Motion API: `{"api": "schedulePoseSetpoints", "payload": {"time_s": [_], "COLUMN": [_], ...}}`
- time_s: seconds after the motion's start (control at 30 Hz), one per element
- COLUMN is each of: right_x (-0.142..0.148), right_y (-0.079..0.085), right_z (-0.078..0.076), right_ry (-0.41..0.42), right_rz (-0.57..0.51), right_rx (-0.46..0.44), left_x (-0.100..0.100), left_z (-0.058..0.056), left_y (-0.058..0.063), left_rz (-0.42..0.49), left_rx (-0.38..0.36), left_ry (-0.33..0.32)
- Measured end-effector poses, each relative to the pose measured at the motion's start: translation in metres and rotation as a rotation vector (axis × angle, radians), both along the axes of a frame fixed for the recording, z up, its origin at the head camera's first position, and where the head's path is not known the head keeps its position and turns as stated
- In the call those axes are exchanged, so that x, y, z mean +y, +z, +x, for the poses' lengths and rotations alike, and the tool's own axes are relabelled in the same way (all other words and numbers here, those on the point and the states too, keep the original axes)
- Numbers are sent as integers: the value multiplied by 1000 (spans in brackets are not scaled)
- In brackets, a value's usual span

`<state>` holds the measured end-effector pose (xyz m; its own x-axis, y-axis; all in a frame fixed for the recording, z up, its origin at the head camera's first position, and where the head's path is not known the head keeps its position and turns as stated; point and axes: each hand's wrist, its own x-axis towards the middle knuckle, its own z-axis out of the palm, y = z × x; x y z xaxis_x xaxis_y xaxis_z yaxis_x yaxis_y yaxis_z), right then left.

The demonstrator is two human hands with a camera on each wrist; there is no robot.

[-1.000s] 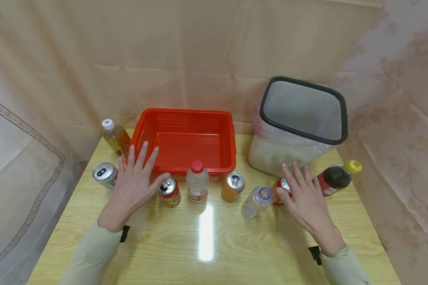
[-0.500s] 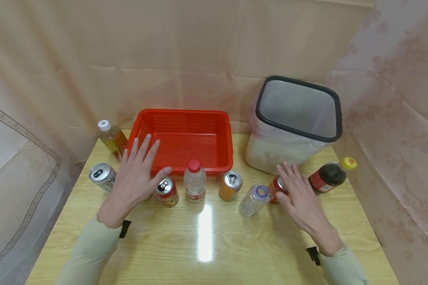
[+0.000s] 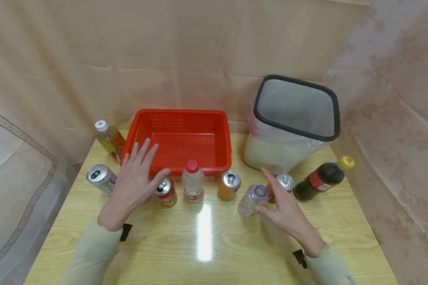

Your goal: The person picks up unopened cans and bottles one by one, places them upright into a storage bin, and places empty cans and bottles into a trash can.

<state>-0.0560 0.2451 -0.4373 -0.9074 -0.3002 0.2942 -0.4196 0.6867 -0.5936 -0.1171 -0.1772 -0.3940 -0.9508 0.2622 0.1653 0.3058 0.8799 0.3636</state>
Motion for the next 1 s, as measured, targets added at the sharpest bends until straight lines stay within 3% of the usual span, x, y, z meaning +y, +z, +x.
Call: {"api": "schedulePoseSetpoints", "payload": {"time_s": [0.13,0.3,0.57,0.83,1.0], "right_x": [-9,-15,-21,-21,-15], "right_y": [-5,-15,-22,-16,1], "right_z": [-1,-2,-5,-8,-8], "right_ry": [-17,-40,-74,-59,-51], "right_rz": [-96,-163,-169,-136,-185], "right_rx": [-56,-51,-18,76,140], "left_x": [-2,-5,-8,-9,-8], "left_z": [1,3,4,3,2], "left_y": [-3,-7,-11,-12,-12], "left_rz": [4,9,18,19,19], "left_rx": [-1,16,22,3,-6], "left_ry": [9,9,14,19,20]}}
